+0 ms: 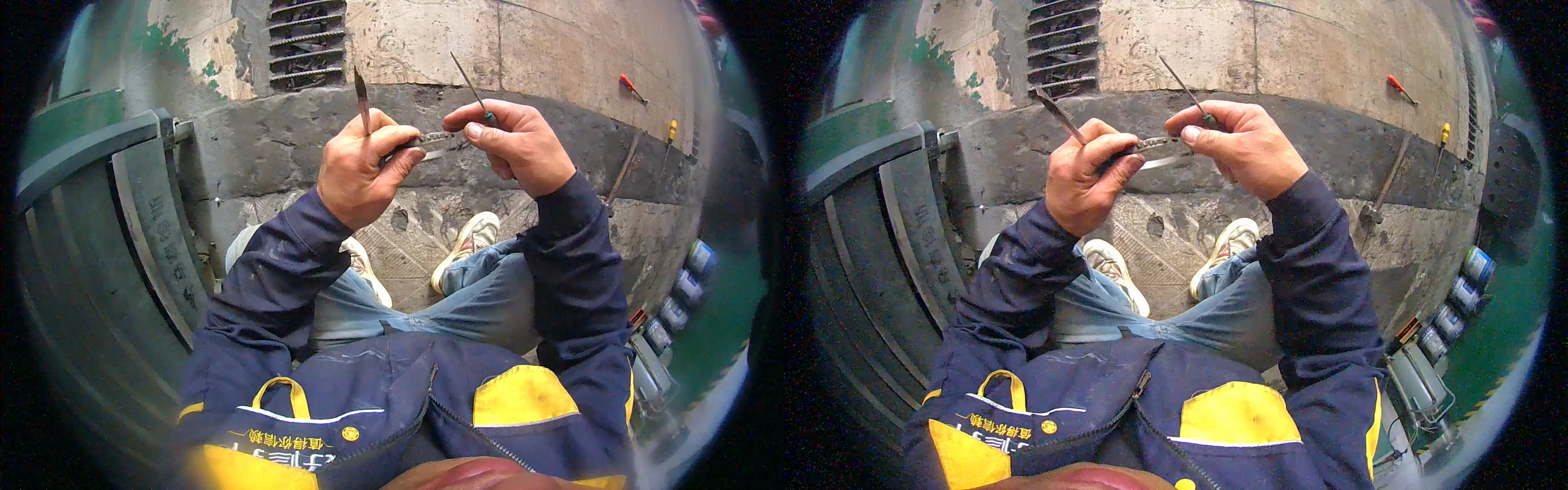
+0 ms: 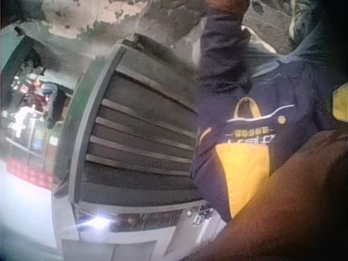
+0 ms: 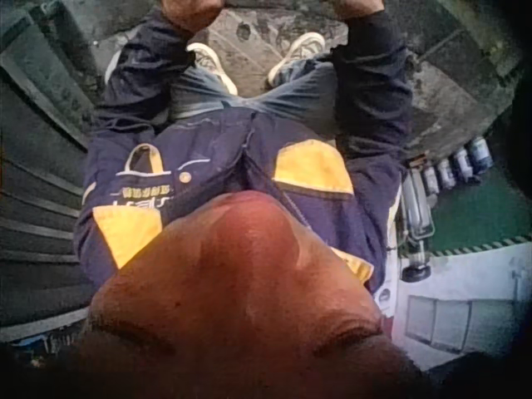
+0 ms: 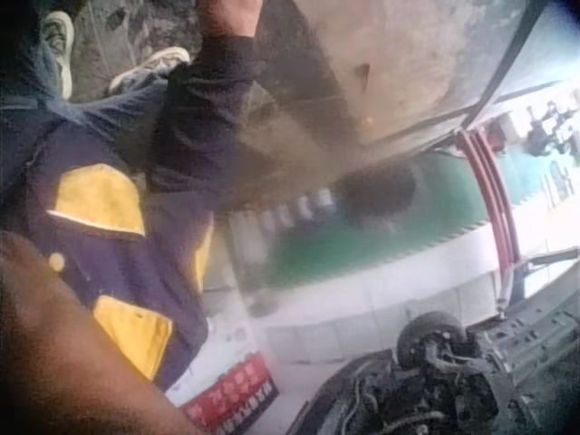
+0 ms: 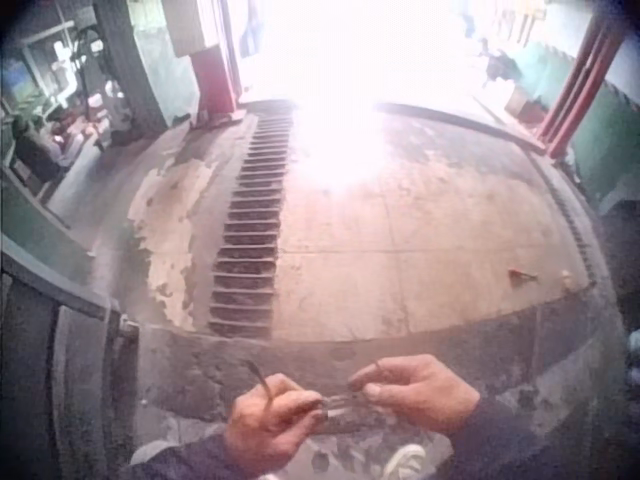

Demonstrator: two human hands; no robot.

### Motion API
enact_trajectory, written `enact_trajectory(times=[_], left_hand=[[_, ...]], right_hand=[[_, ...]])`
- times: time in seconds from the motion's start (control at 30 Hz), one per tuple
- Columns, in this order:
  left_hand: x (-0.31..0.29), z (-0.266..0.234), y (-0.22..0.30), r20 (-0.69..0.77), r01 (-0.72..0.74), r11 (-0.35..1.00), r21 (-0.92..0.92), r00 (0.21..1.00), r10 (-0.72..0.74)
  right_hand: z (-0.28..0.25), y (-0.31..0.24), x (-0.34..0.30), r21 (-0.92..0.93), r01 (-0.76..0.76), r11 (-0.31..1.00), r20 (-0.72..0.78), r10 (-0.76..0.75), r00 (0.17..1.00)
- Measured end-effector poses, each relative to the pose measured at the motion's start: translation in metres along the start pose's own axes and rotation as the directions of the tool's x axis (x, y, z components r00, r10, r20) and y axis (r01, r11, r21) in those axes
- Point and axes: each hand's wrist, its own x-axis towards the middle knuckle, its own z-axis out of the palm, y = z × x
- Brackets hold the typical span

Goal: The person uses a screwdriver and pliers to adjust a small metal piece, then moves to the floor to continue working on it. They later install the modified part under a vehicle using a flashlight for illumination.

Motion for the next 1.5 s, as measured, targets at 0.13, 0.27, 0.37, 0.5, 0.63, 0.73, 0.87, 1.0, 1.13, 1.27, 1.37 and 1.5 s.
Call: enact_trajectory(times=[0.13,0.27,0.37,0.5,0.63,0.73,0.87,1.0,1.13,1.27,1.37,1.5], left_hand=[[-0.002,-0.001,0.003,0.092,0.115,0.980,-0.164,0.991,-0.101],[-0.003,-0.003,0.002,0.325,0.428,0.796,-0.428,0.895,-0.307],[-0.003,-0.002,-0.001,0.450,0.550,0.637,-0.540,0.828,-0.334],[-0.002,0.000,-0.003,0.515,0.624,0.496,-0.604,0.780,-0.355],[-0.002,0.003,-0.003,0.536,0.638,0.405,-0.655,0.770,-0.346],[-0.003,0.004,-0.002,0.550,0.640,0.353,-0.682,0.768,-0.330],[-0.004,0.004,-0.002,0.559,0.641,0.314,-0.700,0.766,-0.318],[-0.005,0.002,-0.002,0.560,0.631,0.321,-0.707,0.775,-0.293],[-0.006,0.002,0.002,0.571,0.646,0.239,-0.725,0.758,-0.314],[-0.004,0.002,0.003,0.591,0.681,0.243,-0.691,0.725,-0.354],[-0.004,0.003,0.000,0.604,0.697,0.213,-0.685,0.706,-0.370],[-0.008,0.002,-0.005,0.519,0.639,0.253,-0.726,0.751,-0.407]], right_hand=[[0.002,-0.005,0.002,-0.007,-0.059,0.998,0.080,0.060,0.995],[0.004,-0.002,0.003,-0.064,-0.007,0.998,0.132,0.015,0.991],[0.000,0.001,0.007,-0.055,-0.025,0.998,0.160,0.033,0.987],[-0.003,0.004,0.010,-0.057,0.003,0.998,0.196,0.008,0.981],[-0.007,0.005,0.014,-0.037,-0.051,0.998,0.251,0.059,0.966],[-0.013,0.004,0.015,-0.040,-0.096,0.995,0.290,0.104,0.951],[-0.014,0.008,0.018,-0.074,-0.098,0.992,0.324,0.117,0.939],[-0.013,0.012,0.018,-0.065,-0.051,0.997,0.335,0.070,0.940],[-0.014,0.011,0.016,-0.054,-0.085,0.995,0.346,0.098,0.933],[-0.013,0.009,0.015,-0.035,-0.130,0.991,0.322,0.135,0.937],[-0.009,0.003,0.011,-0.117,-0.118,0.986,0.224,0.142,0.964],[0.003,-0.011,-0.007,-0.419,0.270,0.867,-0.008,-0.301,0.954]])
